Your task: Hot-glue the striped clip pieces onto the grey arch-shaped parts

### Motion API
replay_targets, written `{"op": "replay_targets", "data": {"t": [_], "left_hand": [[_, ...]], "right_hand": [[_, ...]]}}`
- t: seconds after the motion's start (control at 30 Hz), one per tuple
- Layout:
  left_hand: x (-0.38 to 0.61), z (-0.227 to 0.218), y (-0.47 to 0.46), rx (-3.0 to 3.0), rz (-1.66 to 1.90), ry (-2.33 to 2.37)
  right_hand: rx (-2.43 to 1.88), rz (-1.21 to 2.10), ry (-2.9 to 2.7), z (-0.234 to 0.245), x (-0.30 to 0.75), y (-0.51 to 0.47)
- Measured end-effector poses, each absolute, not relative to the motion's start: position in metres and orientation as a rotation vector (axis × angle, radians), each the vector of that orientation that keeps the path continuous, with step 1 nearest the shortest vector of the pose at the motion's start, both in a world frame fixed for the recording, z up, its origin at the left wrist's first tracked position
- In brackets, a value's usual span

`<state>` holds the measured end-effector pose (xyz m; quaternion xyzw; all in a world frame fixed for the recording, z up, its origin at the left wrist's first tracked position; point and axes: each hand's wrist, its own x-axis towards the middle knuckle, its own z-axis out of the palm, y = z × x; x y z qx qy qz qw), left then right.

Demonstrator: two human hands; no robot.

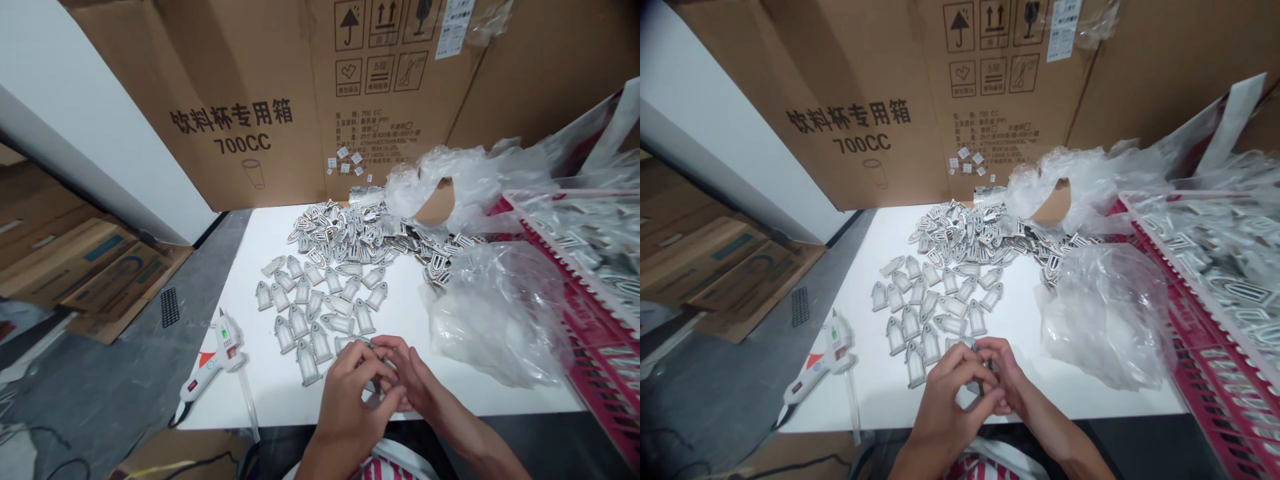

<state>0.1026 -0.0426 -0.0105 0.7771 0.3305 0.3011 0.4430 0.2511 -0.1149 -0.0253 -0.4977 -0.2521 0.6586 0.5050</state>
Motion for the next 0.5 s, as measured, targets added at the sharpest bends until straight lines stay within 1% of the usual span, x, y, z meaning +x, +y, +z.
{"op": "replay_targets", "data": {"t": [0.13, 0.27, 0.4, 0.5], "left_hand": [[0.097, -0.01, -0.041, 1.964, 0.629, 0.799], [0.087, -0.01, -0.033, 1.995, 0.556, 0.774], [0.074, -0.025, -0.024, 2.329, 0.744, 0.639], [0.069, -0.037, -0.023, 2.603, 0.878, 0.461]], "right_hand": [[-1.205, 1.69, -0.734, -0.026, 0.256, -0.118], [-1.314, 1.635, -0.787, -0.024, 0.267, -0.118], [-1.536, 1.414, -0.825, -0.031, 0.282, -0.12], [-1.586, 1.345, -0.812, -0.041, 0.288, -0.121]]}}
